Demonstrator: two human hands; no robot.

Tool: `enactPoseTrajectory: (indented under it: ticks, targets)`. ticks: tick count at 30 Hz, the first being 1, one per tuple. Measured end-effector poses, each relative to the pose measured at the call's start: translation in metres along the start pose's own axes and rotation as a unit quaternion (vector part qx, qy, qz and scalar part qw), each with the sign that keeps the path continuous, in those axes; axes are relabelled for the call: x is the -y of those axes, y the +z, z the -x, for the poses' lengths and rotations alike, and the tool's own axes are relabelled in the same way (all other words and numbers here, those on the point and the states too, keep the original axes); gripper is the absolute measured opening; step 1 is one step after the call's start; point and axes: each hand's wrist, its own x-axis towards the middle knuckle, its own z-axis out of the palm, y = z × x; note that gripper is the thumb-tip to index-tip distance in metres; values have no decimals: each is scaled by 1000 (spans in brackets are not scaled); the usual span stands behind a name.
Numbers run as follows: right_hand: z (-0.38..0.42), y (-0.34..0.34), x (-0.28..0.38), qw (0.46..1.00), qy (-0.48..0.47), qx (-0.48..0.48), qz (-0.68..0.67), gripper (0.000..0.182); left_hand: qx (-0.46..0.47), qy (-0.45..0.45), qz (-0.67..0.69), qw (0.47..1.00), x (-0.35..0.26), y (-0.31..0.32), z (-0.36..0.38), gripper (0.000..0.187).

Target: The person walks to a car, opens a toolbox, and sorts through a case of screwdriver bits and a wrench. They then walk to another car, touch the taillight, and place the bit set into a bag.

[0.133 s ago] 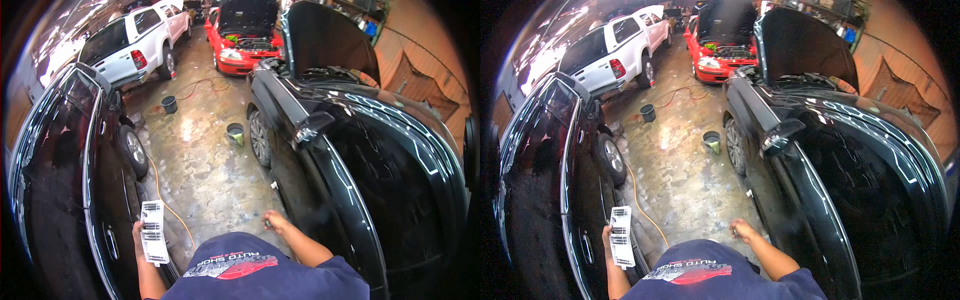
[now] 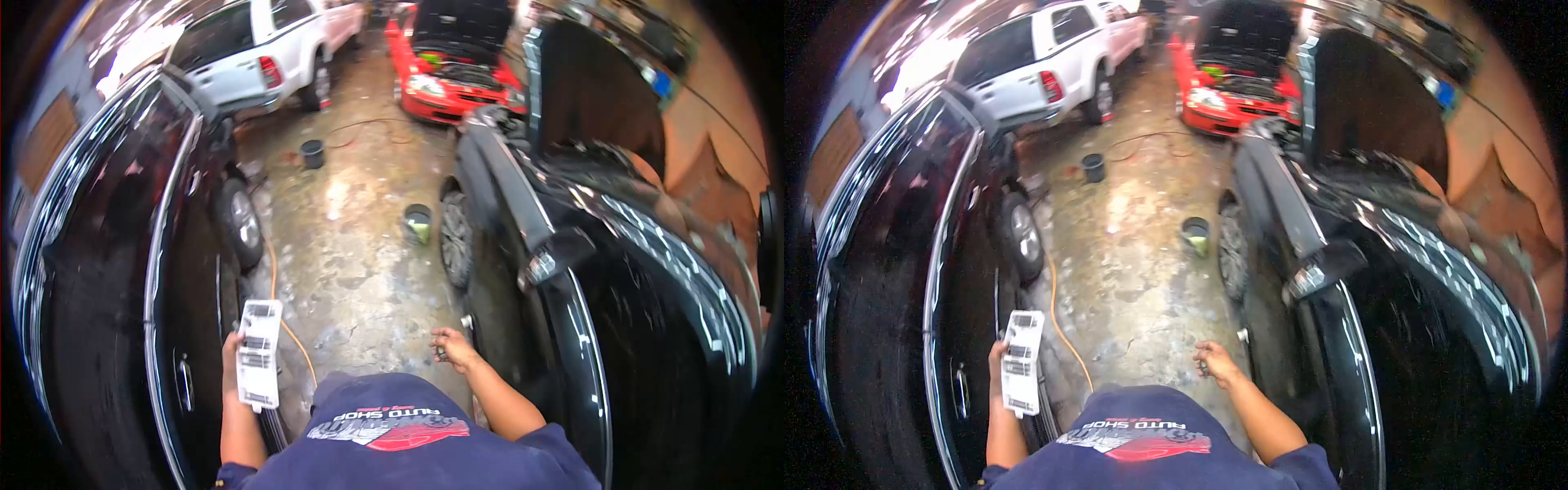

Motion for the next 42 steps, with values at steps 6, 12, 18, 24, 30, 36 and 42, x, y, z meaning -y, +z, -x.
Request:
enactPoseTrajectory:
  ticks: [6, 12, 18, 24, 30, 36, 42]
  targets:
    - [-175, -19, 67, 996, -31, -25, 75, 39, 22, -9, -22, 999, -47, -2, -174, 50]
    - [-296, -69, -46, 853, 142, -316, 390, 38, 30, -83, -26, 996, -123, 34, -335, 53]
    - [-377, -152, -48, 880, 289, -115, 359, 28, 13, -90, -43, 995, -173, 108, -530, 54]
    - [-541, -135, 114, 859, 370, -138, 326, 33, 38, -52, -44, 997, -191, 190, -732, 55]
    - [-831, -190, 313, 677, 18, 89, 730, 34, 13, -48, -19, 999, -189, 276, -919, 56]
    - [-1057, -181, 602, 895, -52, -159, 413, 30, 35, -52, -14, 998, -245, 360, -1102, 57]
    - [-1223, -159, 760, 890, -87, -202, 399, 33, 24, -33, 7, 999, -278, 378, -1342, 53]
